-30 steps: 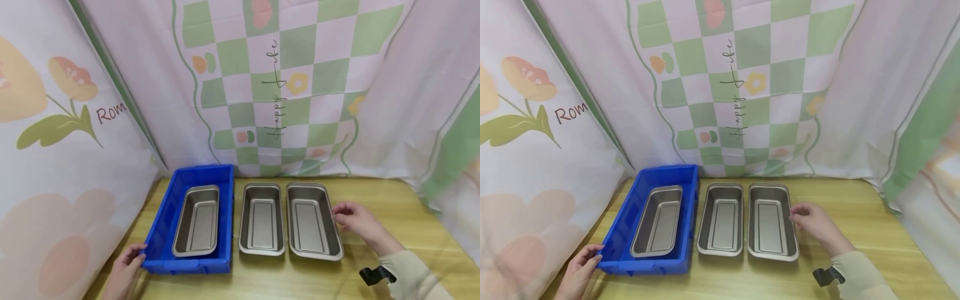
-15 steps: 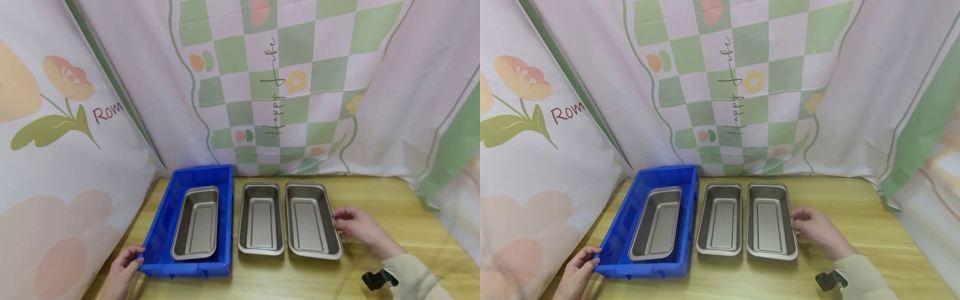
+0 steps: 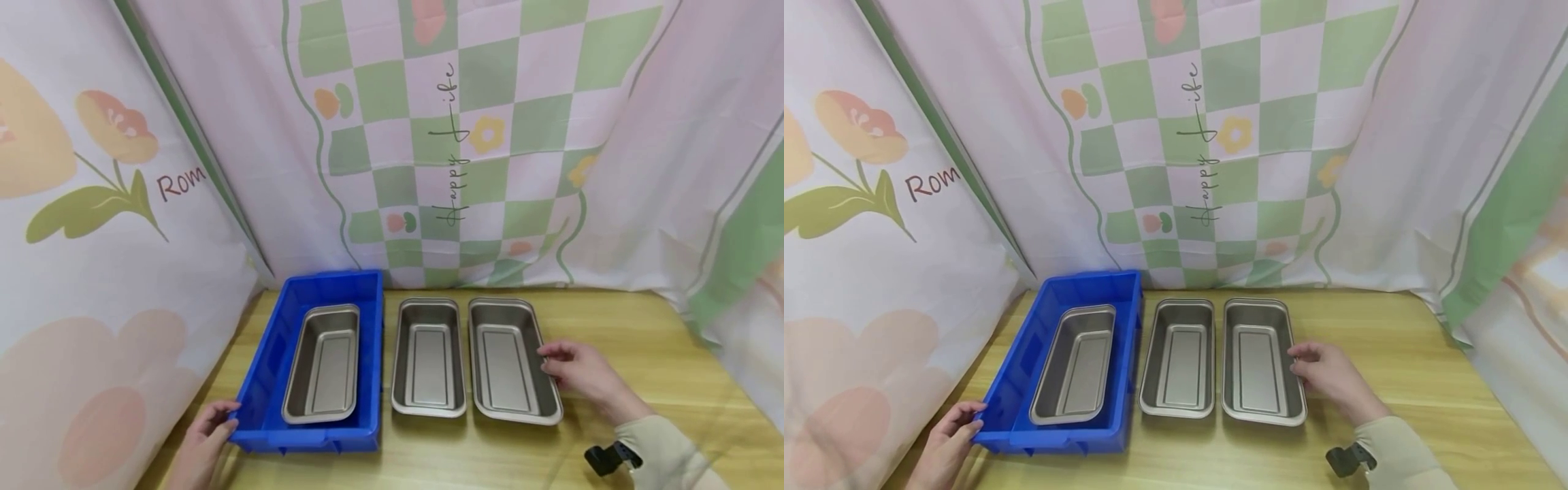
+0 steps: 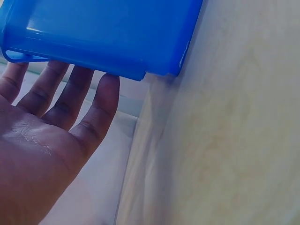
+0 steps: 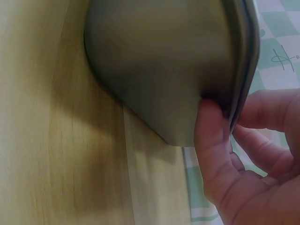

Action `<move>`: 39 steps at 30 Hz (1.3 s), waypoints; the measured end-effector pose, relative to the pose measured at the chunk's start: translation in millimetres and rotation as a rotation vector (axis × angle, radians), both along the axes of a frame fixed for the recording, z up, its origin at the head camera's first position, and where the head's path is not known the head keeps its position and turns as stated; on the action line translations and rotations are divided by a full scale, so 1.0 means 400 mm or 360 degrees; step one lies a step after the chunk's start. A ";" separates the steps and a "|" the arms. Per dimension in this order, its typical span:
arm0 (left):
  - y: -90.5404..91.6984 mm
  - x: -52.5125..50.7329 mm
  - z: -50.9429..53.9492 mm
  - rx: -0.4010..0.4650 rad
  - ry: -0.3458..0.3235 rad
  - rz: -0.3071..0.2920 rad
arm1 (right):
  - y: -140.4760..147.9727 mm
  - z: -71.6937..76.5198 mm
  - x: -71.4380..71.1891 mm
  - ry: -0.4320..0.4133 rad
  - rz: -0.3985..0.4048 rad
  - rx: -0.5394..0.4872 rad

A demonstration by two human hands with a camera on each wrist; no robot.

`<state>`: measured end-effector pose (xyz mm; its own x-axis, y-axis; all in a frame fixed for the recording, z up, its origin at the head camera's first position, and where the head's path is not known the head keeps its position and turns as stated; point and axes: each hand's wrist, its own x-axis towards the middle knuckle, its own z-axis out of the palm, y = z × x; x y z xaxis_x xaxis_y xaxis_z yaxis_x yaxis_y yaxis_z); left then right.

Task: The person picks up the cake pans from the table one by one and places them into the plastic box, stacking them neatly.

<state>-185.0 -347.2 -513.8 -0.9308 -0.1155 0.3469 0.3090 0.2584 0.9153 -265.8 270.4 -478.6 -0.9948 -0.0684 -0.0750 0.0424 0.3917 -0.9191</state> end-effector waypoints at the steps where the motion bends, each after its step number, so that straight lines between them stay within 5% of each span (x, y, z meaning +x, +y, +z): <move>1: 0.000 0.001 0.001 -0.0003 -0.0004 0.0003 | 0.000 0.001 -0.001 0.0004 -0.0001 0.0012; 15: 0.006 -0.002 0.006 0.0040 -0.0064 -0.0007 | -0.002 0.020 -0.001 0.0044 -0.0042 0.0068; 27: 0.007 0.001 0.005 0.0073 0.0030 -0.0071 | -0.011 0.051 -0.008 0.0040 -0.0041 -0.0085; 39: 0.009 0.001 0.007 0.0108 -0.0034 -0.0056 | -0.073 0.115 -0.024 0.0123 0.0010 -0.0318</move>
